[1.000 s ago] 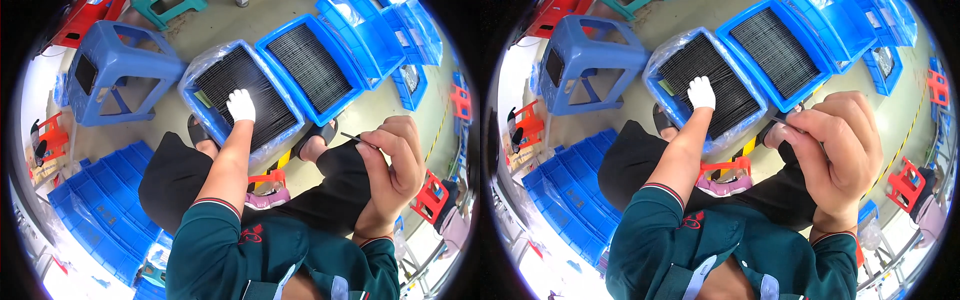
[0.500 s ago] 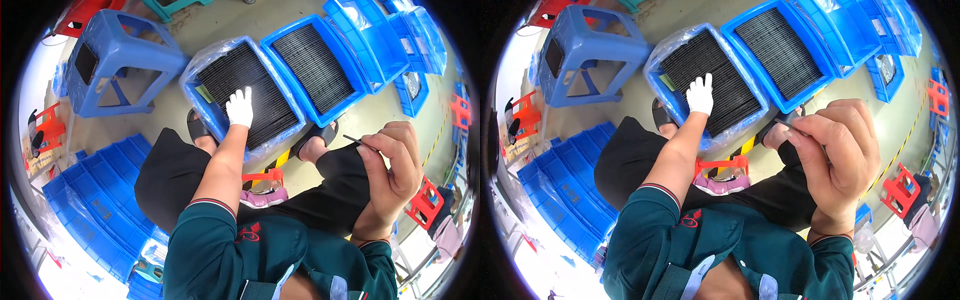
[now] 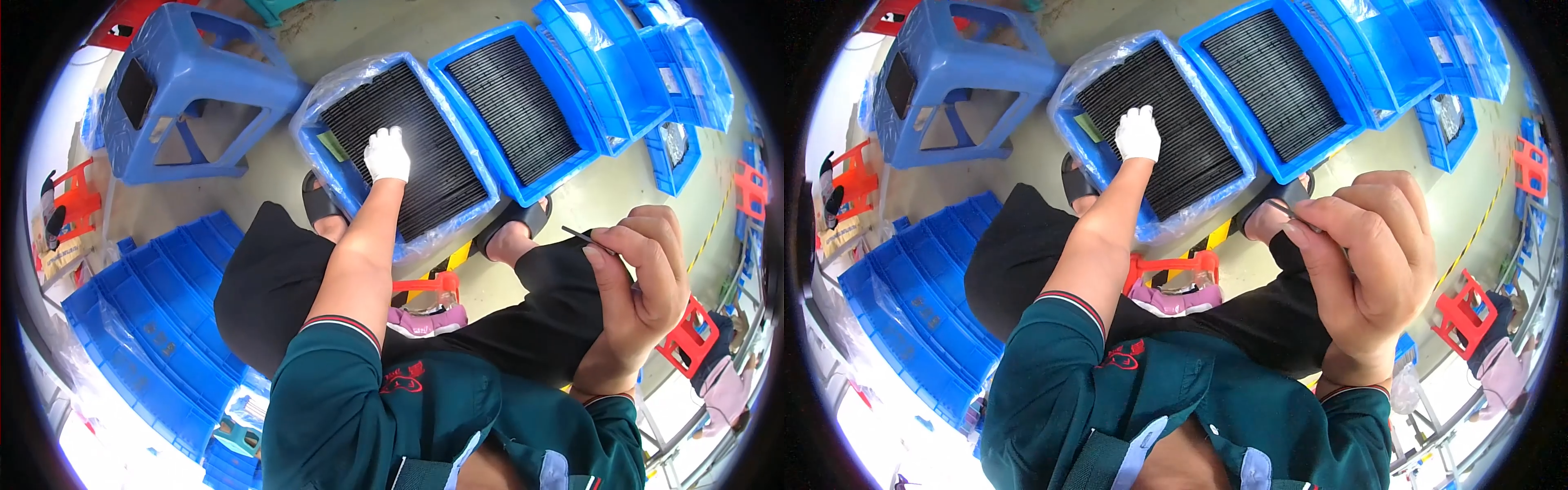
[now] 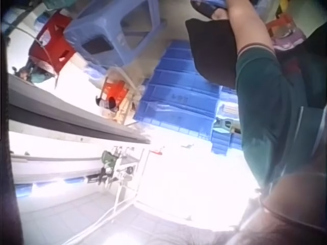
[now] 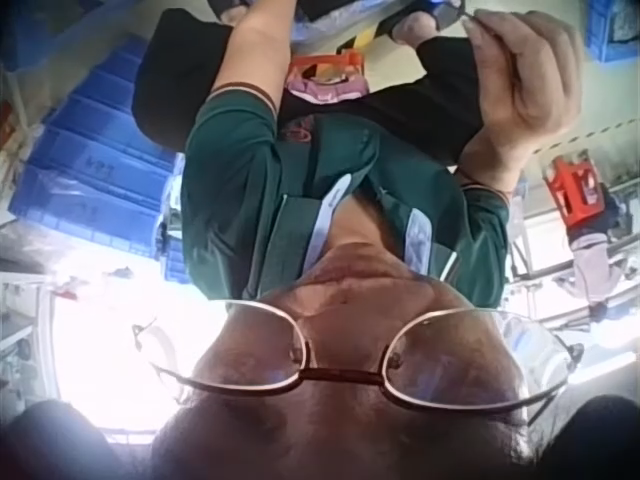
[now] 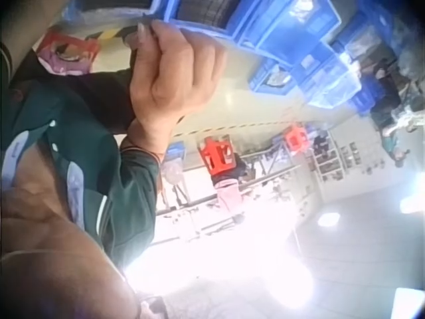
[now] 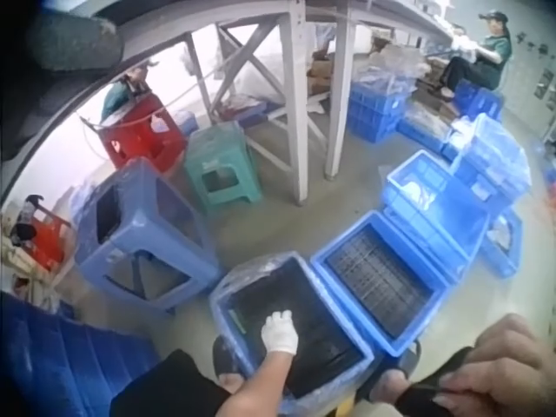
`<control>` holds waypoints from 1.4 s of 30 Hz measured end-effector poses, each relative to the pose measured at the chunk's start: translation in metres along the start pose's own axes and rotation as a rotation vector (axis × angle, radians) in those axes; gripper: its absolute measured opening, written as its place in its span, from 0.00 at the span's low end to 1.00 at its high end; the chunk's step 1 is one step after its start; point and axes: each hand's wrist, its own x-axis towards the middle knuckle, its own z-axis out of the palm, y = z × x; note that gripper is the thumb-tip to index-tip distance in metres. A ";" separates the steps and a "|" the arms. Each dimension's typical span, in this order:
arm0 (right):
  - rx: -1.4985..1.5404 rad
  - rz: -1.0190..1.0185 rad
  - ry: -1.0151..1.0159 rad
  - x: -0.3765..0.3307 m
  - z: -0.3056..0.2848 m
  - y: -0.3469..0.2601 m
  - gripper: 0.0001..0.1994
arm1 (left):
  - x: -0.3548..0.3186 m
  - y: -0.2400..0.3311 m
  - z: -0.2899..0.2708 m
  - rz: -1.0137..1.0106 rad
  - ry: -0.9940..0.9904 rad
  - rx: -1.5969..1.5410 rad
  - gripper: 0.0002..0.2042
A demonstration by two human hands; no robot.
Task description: The recorder is sorting and inspecting small metal pins or rods by moving them between blue industrial storage bins.
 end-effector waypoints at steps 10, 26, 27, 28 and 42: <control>-0.031 -0.040 0.014 0.002 0.001 -0.006 0.10 | -0.053 0.025 -0.011 -0.453 0.261 -0.240 0.29; 0.024 0.099 0.228 -0.008 -0.037 0.021 0.08 | -0.022 -0.007 -0.024 -1.055 0.099 -0.747 0.33; 0.059 0.175 0.301 -0.014 -0.044 0.026 0.07 | -0.020 0.007 -0.026 -0.930 0.150 -0.640 0.31; 0.074 0.179 0.373 -0.018 -0.050 0.031 0.06 | -0.016 0.021 -0.037 -0.807 0.208 -0.527 0.30; -0.035 0.448 0.476 -0.053 -0.091 0.073 0.08 | 0.120 0.219 -0.001 0.161 -0.202 -0.108 0.23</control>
